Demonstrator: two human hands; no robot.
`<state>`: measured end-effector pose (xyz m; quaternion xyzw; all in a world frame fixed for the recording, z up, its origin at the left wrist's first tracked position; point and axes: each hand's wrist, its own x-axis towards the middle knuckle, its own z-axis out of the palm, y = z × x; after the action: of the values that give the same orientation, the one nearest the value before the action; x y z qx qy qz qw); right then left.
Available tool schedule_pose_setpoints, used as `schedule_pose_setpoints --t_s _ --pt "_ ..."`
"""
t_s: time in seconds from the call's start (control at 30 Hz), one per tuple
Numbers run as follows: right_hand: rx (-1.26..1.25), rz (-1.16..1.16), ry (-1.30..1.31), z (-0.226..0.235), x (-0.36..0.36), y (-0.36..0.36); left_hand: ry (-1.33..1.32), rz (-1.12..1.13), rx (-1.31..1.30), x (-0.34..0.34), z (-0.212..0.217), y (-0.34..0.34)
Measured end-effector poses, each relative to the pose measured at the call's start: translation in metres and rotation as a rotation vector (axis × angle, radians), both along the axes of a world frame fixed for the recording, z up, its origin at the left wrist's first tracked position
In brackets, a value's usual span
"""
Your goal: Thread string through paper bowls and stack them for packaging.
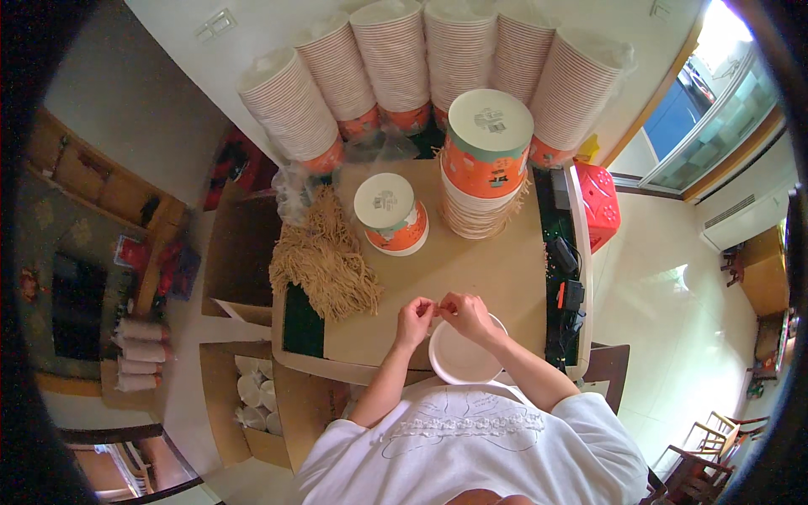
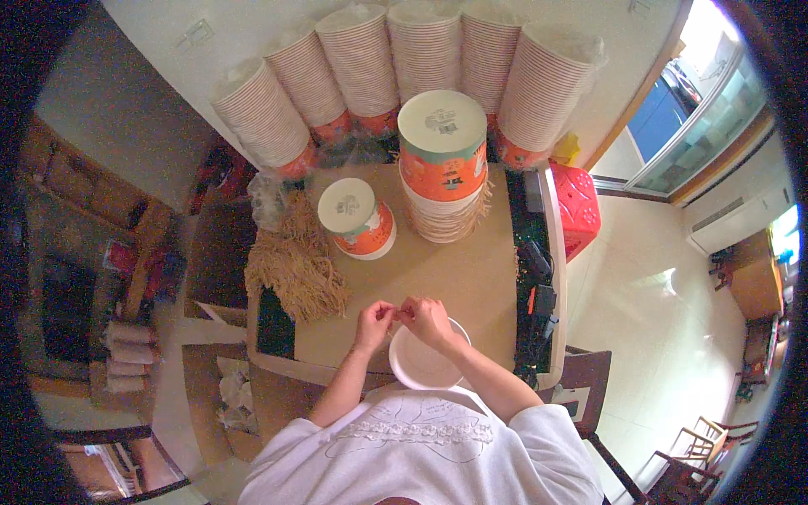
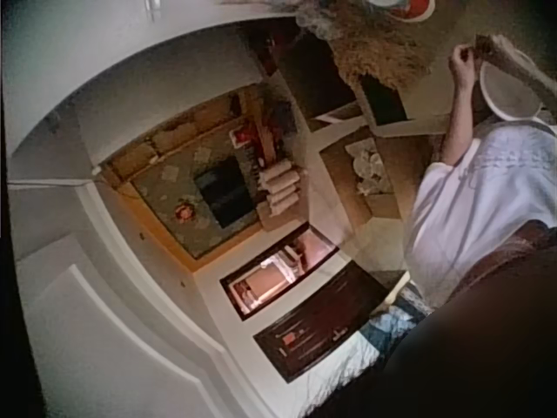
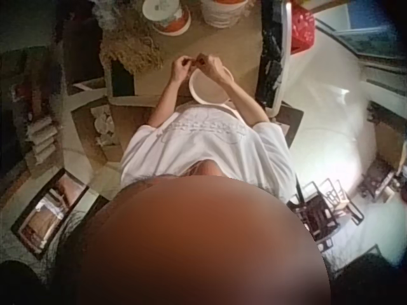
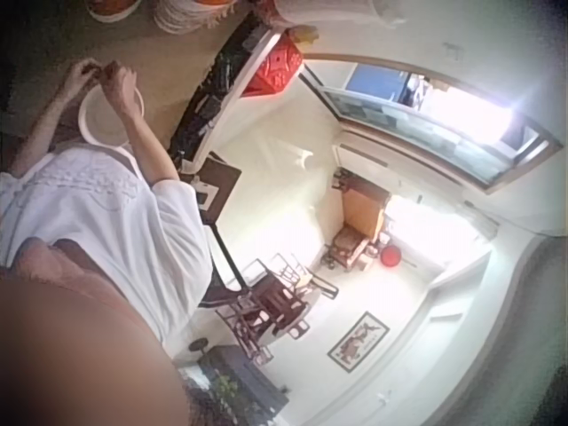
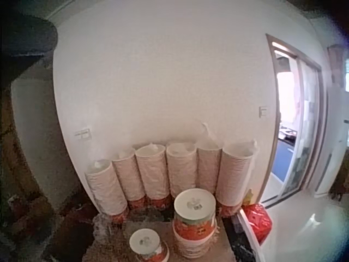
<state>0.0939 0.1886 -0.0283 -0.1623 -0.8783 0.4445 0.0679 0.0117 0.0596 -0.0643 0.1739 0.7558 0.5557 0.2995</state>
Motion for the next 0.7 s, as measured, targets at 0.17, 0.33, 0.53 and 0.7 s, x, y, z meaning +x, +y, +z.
schedule_pose_setpoints --t_s 0.17,0.33,0.53,0.7 --pt "0.021 -0.003 0.0 -0.002 0.0 0.0 0.01 0.001 -0.008 0.0 0.002 0.0" --pt "0.066 0.024 -0.038 -0.001 0.0 0.0 0.179 -0.006 -0.041 0.002 0.003 0.002" --pt "0.147 0.028 -0.037 -0.01 -0.001 -0.001 0.342 0.036 -0.055 0.005 -0.001 0.008" --pt "0.167 0.004 -0.053 -0.017 -0.003 0.003 0.522 0.067 -0.069 0.01 -0.004 0.02"
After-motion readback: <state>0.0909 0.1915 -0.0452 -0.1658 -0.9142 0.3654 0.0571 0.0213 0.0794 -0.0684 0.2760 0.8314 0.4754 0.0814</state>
